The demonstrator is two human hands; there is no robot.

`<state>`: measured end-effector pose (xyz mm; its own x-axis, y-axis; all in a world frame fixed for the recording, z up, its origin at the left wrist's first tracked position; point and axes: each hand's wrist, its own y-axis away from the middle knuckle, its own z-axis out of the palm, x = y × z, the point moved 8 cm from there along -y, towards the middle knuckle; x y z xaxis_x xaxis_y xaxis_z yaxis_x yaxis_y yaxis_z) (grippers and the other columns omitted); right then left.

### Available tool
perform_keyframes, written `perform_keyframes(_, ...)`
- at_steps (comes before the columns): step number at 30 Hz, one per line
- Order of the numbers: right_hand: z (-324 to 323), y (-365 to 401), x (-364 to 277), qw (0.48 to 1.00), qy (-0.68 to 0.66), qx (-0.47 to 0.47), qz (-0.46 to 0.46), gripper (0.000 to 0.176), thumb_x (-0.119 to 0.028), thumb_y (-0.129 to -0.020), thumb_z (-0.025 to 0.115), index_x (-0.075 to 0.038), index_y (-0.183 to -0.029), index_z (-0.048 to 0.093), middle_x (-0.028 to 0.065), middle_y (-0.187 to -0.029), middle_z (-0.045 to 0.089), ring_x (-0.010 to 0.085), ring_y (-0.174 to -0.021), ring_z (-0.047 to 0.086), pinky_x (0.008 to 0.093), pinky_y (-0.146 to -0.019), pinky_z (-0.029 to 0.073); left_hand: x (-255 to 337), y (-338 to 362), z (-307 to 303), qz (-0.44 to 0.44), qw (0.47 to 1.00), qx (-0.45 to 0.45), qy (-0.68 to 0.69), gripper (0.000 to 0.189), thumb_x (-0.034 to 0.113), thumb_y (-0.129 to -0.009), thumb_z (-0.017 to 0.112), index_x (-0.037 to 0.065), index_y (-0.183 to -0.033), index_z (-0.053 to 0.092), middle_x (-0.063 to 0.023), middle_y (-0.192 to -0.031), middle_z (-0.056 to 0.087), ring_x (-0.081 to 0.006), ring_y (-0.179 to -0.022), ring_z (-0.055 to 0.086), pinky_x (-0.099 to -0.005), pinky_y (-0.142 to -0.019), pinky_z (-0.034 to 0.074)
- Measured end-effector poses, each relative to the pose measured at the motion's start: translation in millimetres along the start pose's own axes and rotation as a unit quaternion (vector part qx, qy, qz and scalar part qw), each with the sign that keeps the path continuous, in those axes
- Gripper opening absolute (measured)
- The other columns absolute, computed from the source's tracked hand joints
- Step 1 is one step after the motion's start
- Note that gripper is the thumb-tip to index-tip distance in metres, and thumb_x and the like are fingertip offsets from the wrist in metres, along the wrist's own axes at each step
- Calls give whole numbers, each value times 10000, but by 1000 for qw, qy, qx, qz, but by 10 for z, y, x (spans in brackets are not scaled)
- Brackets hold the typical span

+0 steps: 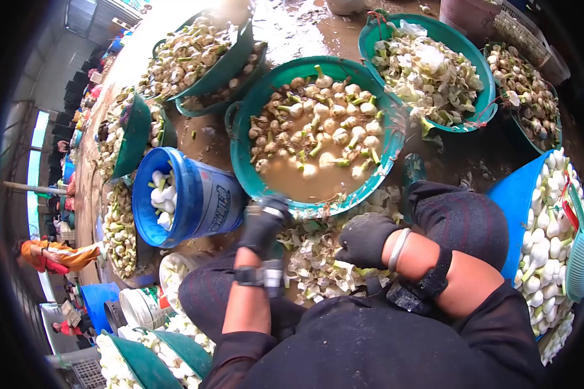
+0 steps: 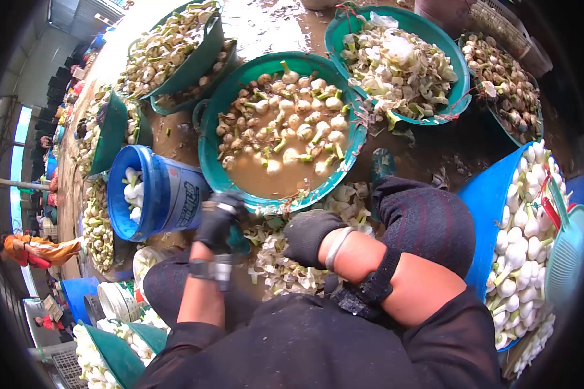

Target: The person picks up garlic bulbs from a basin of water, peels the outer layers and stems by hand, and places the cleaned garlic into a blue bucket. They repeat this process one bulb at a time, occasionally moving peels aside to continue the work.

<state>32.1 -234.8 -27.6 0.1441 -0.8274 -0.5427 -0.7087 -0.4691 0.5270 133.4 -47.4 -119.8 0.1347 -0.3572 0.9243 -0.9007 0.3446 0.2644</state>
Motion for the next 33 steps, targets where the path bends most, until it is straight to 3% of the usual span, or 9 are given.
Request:
perform_keyframes(3, -39, -11, -4, 999, -27, 20, -11, 291, -329, -747, 509, -69, -747, 641, 161, -761, 622, 343, -740, 607, 459, -679, 471, 128, -235, 661, -47, 908, -83, -407, 283, 259, -764, 633, 101, -999, 647, -136, -980, 641, -285, -926, 600, -369, -819, 460)
perform_keyframes(8, 99, -34, 93, 998, -52, -46, 0, 327, -122, -761, 492, -78, -1069, 592, 158, -941, 640, 328, -861, 630, 438, -719, 502, 86, -1185, 1294, 75, 899, -100, -420, 344, 236, -726, 625, 151, -1059, 623, -110, -1068, 597, -286, -1013, 544, -378, -883, 423)
perform_keyframes(14, -265, -18, 418, 992, -68, 34, 103, 519, -227, -754, 561, -91, -1246, 469, 200, -1051, 533, 365, -926, 569, 443, -763, 469, -400, -1697, 1499, 76, 798, -16, -598, 445, 257, -682, 640, 185, -1117, 581, -94, -1176, 518, -280, -1174, 397, -399, -992, 299)
perform_keyframes(17, -396, -15, 461, 988, -69, 117, 77, 523, -245, -768, 583, -44, -1235, 459, 204, -1123, 492, 348, -1010, 527, 434, -820, 445, -490, -1646, 1279, -12, 874, -81, -479, 329, 290, -735, 664, 123, -1015, 622, -94, -1257, 482, -252, -1090, 475, -358, -930, 379)
perform_keyframes(19, -441, -24, 445, 984, -107, 128, 61, 650, -261, -755, 621, -51, -1312, 359, 245, -1223, 425, 385, -1118, 454, 433, -910, 403, -759, -1417, 1032, -127, 989, -56, 44, 254, 179, -798, 622, 97, -1038, 613, -90, -1171, 552, -213, -956, 564, -314, -814, 460)
perform_keyframes(20, -477, -32, 455, 977, -105, 177, 58, 753, -284, -739, 644, -63, -1354, 272, 272, -1268, 377, 421, -1150, 417, 431, -944, 379, -361, -1180, 919, -103, 992, -32, 64, 223, 87, -841, 565, 67, -1060, 602, -77, -970, 626, -171, -824, 599, -276, -719, 491)
perform_keyframes(21, -548, -12, 441, 968, -100, 225, 53, 862, -307, -722, 668, -75, -1397, 184, 299, -1312, 329, 457, -1182, 380, 429, -978, 356, 25, -953, 882, 166, 976, -62, -126, 218, 72, -866, 532, 50, -1075, 590, -73, -852, 629, -155, -802, 591, -280, -691, 492)
perform_keyframes(25, -580, -99, 452, 941, -145, 303, 41, 1121, -315, -591, 771, -77, -1418, 52, 274, -1400, 210, 513, -1255, 233, 417, -1050, 268, 358, -467, 730, 126, 986, -47, 101, 191, 47, -906, 460, 30, -1052, 582, -104, -844, 590, -177, -728, 597, -299, -634, 500)
perform_keyframes(33, -734, -61, 186, 790, -415, 410, -190, 833, -166, -536, 814, -3, -1254, 424, 177, -1145, 537, 254, -1043, 553, 337, -905, 443, 1377, 163, 425, 58, 970, 46, 233, 114, 100, -891, 516, 19, -940, 578, -64, -753, 590, -160, -669, 587, -285, -632, 490)
